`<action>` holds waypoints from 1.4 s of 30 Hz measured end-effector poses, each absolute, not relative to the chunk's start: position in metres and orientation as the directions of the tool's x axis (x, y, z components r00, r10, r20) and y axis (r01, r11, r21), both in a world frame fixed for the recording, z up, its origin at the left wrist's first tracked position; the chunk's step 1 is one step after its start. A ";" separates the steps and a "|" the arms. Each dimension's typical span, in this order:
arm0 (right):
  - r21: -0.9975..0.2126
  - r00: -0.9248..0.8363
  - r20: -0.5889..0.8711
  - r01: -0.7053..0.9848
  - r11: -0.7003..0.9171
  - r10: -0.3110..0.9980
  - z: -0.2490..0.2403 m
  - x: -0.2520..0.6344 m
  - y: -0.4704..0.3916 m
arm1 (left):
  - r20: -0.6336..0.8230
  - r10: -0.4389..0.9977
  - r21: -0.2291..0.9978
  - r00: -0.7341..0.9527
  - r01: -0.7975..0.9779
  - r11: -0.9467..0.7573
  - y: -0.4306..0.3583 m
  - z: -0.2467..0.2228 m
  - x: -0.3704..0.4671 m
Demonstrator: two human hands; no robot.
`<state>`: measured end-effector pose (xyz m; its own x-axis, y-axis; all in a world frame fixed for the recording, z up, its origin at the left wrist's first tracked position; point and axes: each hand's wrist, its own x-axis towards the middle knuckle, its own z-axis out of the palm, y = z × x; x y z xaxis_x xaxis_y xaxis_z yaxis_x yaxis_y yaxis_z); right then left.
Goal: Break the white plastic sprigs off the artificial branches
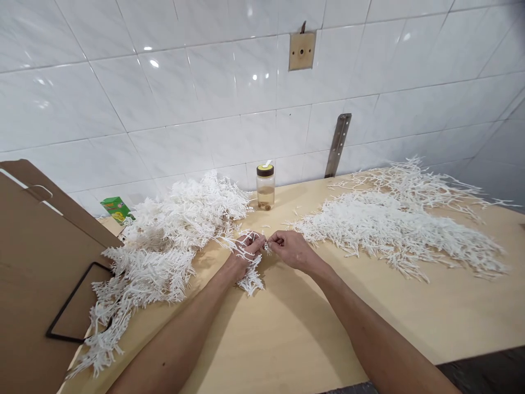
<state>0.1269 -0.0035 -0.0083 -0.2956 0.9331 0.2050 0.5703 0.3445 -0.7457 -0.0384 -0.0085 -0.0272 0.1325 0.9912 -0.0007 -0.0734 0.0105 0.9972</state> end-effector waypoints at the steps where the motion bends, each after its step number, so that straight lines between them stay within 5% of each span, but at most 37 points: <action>1: -0.723 -0.293 0.219 0.592 0.356 0.931 -0.009 0.126 -0.004 | -0.003 0.990 0.998 0.137 -0.067 0.013 -0.009 -0.027 -0.038; 12: -0.443 -0.284 0.205 0.827 0.347 0.937 -0.023 0.109 -0.007 | 0.180 0.981 0.953 0.074 0.232 -0.192 -0.010 -0.029 -0.032; 16: -0.331 -0.096 0.241 0.927 0.175 0.966 -0.021 0.125 0.003 | 0.185 0.983 0.967 0.014 0.178 -0.185 -0.011 -0.027 -0.036; 23: -0.520 0.227 0.357 0.854 -0.009 0.906 -0.013 0.185 0.024 | 0.042 0.997 0.993 0.060 -0.111 -0.035 -0.005 -0.032 -0.043; 32: -0.728 -0.151 0.320 0.593 0.345 0.935 -0.009 0.137 0.003 | 0.050 0.998 0.996 0.048 -0.077 -0.047 -0.005 -0.031 -0.042; 36: -0.752 -0.277 0.242 0.551 0.360 0.930 -0.010 0.122 -0.004 | 0.064 0.998 0.995 0.017 -0.072 -0.063 -0.007 -0.028 -0.039; 42: -0.734 -0.233 0.219 0.600 0.317 0.948 -0.016 0.119 -0.003 | 0.061 0.998 0.996 0.007 -0.067 -0.060 -0.008 -0.029 -0.038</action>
